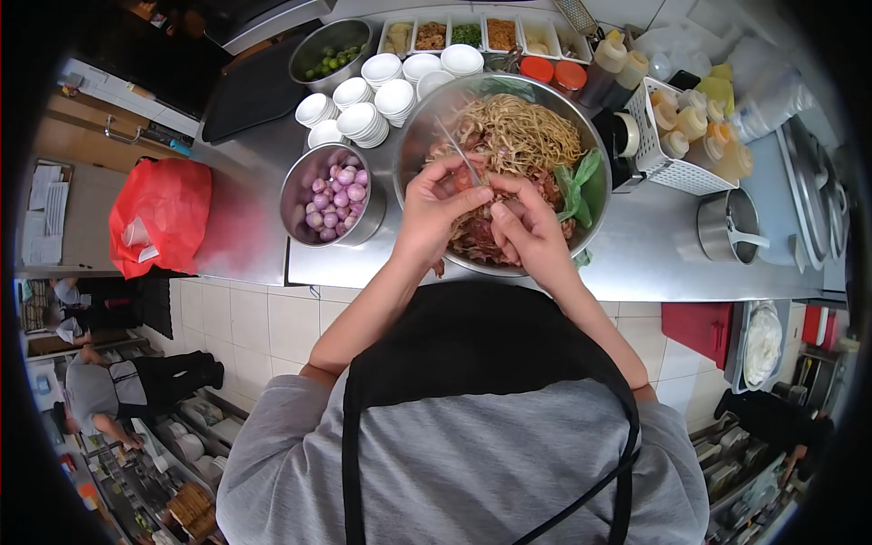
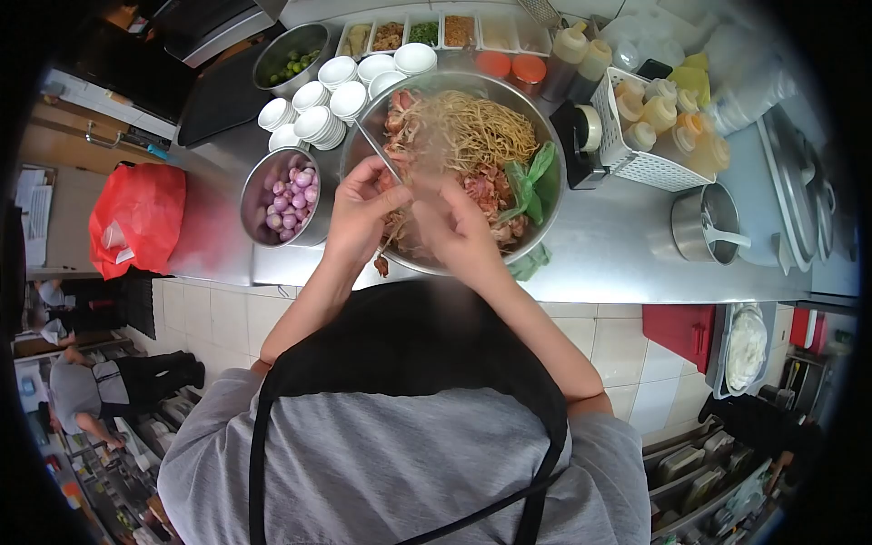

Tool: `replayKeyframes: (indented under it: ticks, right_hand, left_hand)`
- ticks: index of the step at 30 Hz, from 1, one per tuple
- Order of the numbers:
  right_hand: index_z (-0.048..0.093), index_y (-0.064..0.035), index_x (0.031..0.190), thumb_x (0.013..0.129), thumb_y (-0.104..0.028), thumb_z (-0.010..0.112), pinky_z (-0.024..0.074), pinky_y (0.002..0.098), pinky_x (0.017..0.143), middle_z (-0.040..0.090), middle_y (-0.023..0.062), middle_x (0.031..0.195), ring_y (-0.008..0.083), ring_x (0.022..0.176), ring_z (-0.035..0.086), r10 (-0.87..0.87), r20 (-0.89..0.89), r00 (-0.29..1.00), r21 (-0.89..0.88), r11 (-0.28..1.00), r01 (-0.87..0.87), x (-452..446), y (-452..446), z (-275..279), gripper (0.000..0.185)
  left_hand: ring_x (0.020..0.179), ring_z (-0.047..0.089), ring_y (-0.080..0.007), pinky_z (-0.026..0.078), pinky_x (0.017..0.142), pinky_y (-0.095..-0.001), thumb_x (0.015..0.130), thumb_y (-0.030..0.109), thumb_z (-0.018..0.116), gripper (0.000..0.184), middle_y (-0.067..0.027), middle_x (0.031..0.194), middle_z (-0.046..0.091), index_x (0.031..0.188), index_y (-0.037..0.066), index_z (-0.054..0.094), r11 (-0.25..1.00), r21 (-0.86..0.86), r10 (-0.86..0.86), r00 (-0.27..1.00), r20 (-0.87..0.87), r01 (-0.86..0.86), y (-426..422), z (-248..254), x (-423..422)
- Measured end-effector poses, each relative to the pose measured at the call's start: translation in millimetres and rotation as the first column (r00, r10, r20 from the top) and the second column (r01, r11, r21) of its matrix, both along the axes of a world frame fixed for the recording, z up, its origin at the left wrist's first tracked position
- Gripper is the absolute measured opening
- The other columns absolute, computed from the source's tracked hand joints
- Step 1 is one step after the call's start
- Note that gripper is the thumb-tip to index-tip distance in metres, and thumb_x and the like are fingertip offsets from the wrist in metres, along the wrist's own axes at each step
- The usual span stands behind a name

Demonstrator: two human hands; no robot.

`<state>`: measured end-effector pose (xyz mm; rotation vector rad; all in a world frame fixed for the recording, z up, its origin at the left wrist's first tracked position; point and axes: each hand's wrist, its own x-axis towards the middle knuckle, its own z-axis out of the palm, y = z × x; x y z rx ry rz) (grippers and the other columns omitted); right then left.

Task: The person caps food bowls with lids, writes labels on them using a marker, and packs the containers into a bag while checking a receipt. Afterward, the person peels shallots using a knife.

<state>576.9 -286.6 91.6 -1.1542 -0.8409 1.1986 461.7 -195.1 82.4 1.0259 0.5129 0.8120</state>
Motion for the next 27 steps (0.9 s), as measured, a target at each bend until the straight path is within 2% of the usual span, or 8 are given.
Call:
replayKeyframes:
  ticks: [4, 10, 17, 20, 22, 23, 25, 27]
  right_hand:
    - [0.043, -0.0097, 0.12, 0.089, -0.011, 0.042, 0.0241, 0.0168, 0.04, 0.039, -0.0031, 0.058, 0.003, 0.045, 0.033, 0.113, -0.14, 0.984, -0.047, 0.992, -0.121, 10.0, -2.3, 5.7, 0.031]
    - [0.04, -0.0059, 0.123, 0.089, -0.012, 0.04, 0.0244, 0.0173, 0.039, 0.037, -0.0019, 0.056, 0.0047, 0.043, 0.031, 0.147, -0.33, 0.932, -0.05, 0.984, -0.173, 15.7, -3.1, 14.2, 0.035]
    - [0.039, -0.008, 0.124, 0.09, -0.015, 0.04, 0.0263, 0.0173, 0.039, 0.04, -0.0008, 0.056, 0.0052, 0.042, 0.033, 0.128, -0.323, 0.938, -0.092, 0.982, -0.166, 22.7, -5.4, 12.1, 0.035]
    - [0.038, -0.0093, 0.124, 0.09, -0.016, 0.04, 0.027, 0.018, 0.039, 0.041, -0.0005, 0.055, 0.0053, 0.041, 0.032, 0.038, -0.264, 0.964, -0.084, 0.995, -0.062, 36.2, -3.1, 5.1, 0.035]
    - [0.039, -0.0089, 0.124, 0.091, -0.018, 0.04, 0.0286, 0.0186, 0.04, 0.042, 0.0003, 0.055, 0.0063, 0.042, 0.034, -0.046, -0.088, 0.995, -0.143, 0.989, 0.034, 48.8, -1.0, 3.1, 0.035]
    - [0.039, -0.0089, 0.124, 0.091, -0.018, 0.04, 0.0286, 0.0186, 0.04, 0.042, 0.0003, 0.055, 0.0063, 0.042, 0.034, -0.047, -0.087, 0.995, -0.144, 0.989, 0.034, 54.8, 1.2, -2.3, 0.035]
    - [0.039, -0.0082, 0.125, 0.09, -0.019, 0.041, 0.0322, 0.0192, 0.044, 0.045, 0.001, 0.057, 0.0068, 0.047, 0.039, -0.12, 0.359, 0.926, -0.156, 0.97, 0.186, 65.8, 6.9, -21.9, 0.037]
    - [0.038, -0.0074, 0.127, 0.089, -0.018, 0.044, 0.0352, 0.0199, 0.049, 0.046, 0.0008, 0.06, 0.0067, 0.052, 0.042, -0.152, 0.471, 0.869, -0.126, 0.963, 0.236, 70.4, 9.9, -36.6, 0.04]
  left_hand:
    - [0.085, 0.053, -0.0105, 0.043, 0.079, -0.0235, 0.073, -0.006, 0.061, 0.034, -0.0046, 0.092, 0.057, 0.105, 0.001, 0.052, 0.995, 0.036, 0.095, 0.995, 0.008, -0.095, 5.9, 1.0, 1.1]
    - [0.091, 0.054, -0.0131, 0.043, 0.082, -0.026, 0.076, -0.003, 0.058, 0.028, -0.0069, 0.097, 0.058, 0.104, 0.0, 0.054, 0.997, 0.076, 0.03, 1.0, 0.002, -0.03, 14.7, -9.3, -3.1]
    - [0.093, 0.054, -0.0141, 0.044, 0.083, -0.0261, 0.077, -0.003, 0.057, 0.024, -0.0059, 0.097, 0.055, 0.102, -0.002, 0.056, 0.999, -0.008, -0.051, 0.999, 0.018, 0.051, 15.3, -1.2, -6.6]
    - [0.094, 0.054, -0.0147, 0.044, 0.083, -0.0265, 0.078, -0.001, 0.056, 0.023, -0.0069, 0.099, 0.056, 0.101, -0.002, 0.057, 0.999, -0.009, -0.038, 0.999, 0.031, 0.038, 17.0, -2.1, -9.1]
    - [0.096, 0.054, -0.0155, 0.045, 0.083, -0.0273, 0.08, 0.002, 0.056, 0.025, -0.0086, 0.102, 0.056, 0.105, -0.001, 0.054, 0.999, -0.024, -0.046, 0.998, 0.034, 0.047, 18.0, 1.9, -12.3]
    - [0.096, 0.054, -0.0155, 0.045, 0.083, -0.0273, 0.08, 0.002, 0.056, 0.025, -0.0086, 0.102, 0.056, 0.105, -0.001, 0.054, 0.999, -0.025, -0.046, 0.998, 0.035, 0.047, 18.1, 3.9, -13.0]
    - [0.099, 0.054, -0.0207, 0.044, 0.087, -0.0336, 0.084, 0.008, 0.052, 0.032, -0.0137, 0.103, 0.057, 0.114, -0.001, 0.047, 0.994, -0.073, -0.082, 0.994, 0.066, 0.086, 18.1, 7.9, -12.3]
    - [0.1, 0.054, -0.0216, 0.043, 0.089, -0.0349, 0.084, 0.008, 0.051, 0.033, -0.0149, 0.105, 0.056, 0.115, -0.001, 0.045, 0.986, -0.108, -0.118, 0.988, 0.096, 0.128, 17.9, 10.4, -13.1]
